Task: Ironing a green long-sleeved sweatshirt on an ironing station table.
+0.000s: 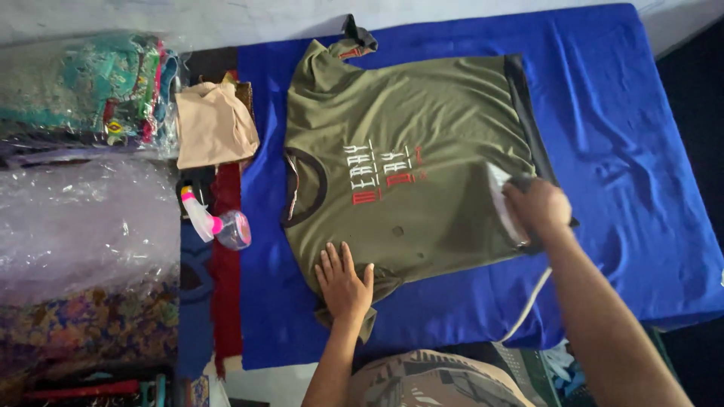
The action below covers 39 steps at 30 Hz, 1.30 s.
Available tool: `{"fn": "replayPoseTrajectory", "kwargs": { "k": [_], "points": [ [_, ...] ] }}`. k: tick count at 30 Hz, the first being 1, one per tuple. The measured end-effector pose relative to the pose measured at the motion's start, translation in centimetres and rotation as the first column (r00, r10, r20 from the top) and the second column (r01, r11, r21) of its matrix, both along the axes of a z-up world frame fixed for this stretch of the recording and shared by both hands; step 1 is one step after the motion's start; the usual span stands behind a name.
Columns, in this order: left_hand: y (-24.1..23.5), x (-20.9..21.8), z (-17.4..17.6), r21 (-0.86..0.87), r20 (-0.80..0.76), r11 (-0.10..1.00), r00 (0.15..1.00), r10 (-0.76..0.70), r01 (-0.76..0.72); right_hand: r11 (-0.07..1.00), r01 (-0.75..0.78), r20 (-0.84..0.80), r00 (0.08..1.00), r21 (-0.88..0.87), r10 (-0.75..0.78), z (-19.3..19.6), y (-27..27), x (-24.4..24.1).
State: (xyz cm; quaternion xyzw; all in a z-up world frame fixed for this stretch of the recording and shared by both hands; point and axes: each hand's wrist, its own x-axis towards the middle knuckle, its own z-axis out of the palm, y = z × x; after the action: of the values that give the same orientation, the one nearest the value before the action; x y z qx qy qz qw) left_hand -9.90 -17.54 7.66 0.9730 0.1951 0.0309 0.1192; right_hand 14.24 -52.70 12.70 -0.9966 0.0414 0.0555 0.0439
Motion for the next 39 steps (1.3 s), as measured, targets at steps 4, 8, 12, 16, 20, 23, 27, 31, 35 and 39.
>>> {"fn": "replayPoseTrajectory", "kwargs": {
  "k": [4,8,12,16,20,23,27,31,35,39],
  "points": [
    [0.0,0.0,0.0,0.000,-0.014,1.000,1.000,0.008,-0.008,1.000,0.005,-0.117,0.993,0.004,-0.004,0.1,-0.6,-0.2],
    [-0.1,-0.3,-0.3,0.009,-0.010,1.000,1.000,0.009,-0.009,0.980,-0.188,-0.213,0.957,0.062,0.197,2.2,6.5,-4.4],
    [0.0,0.5,0.5,0.027,-0.064,1.000,0.998,0.014,-0.013,0.912,-0.379,-0.171,0.899,0.155,0.402,3.7,13.3,-7.8],
    [-0.1,0.1,-0.1,0.034,-0.064,0.999,0.998,0.003,0.000,0.930,-0.339,-0.123,0.926,0.139,0.356,-0.1,9.8,-5.2],
    [0.0,0.2,-1.0,0.047,-0.027,0.999,1.000,-0.002,0.003,0.988,-0.107,-0.099,0.988,0.108,0.118,2.0,3.7,-1.4],
    [0.0,0.0,-1.7,0.061,-0.015,0.998,1.000,0.000,0.001,0.992,-0.037,-0.093,0.995,0.124,0.049,2.1,-0.5,-0.1],
    [0.3,0.0,-2.1,0.070,-0.027,0.997,0.999,-0.019,0.021,0.990,-0.011,-0.065,0.998,0.141,0.020,0.6,-2.4,0.4],
    [0.5,1.3,-0.6,0.004,-0.082,1.000,0.996,0.024,-0.024,0.991,-0.015,-0.102,0.994,0.136,0.029,0.9,-2.2,0.4],
    [1.8,4.6,0.2,-0.049,-0.105,0.991,0.988,0.116,-0.121,0.993,-0.052,-0.164,0.984,0.108,0.069,1.5,-0.8,-0.1],
    [4.1,9.4,-0.2,0.011,0.293,0.998,0.954,-0.065,0.065,0.967,-0.243,-0.173,0.952,0.082,0.254,0.0,1.8,-0.8]
  ]
}}
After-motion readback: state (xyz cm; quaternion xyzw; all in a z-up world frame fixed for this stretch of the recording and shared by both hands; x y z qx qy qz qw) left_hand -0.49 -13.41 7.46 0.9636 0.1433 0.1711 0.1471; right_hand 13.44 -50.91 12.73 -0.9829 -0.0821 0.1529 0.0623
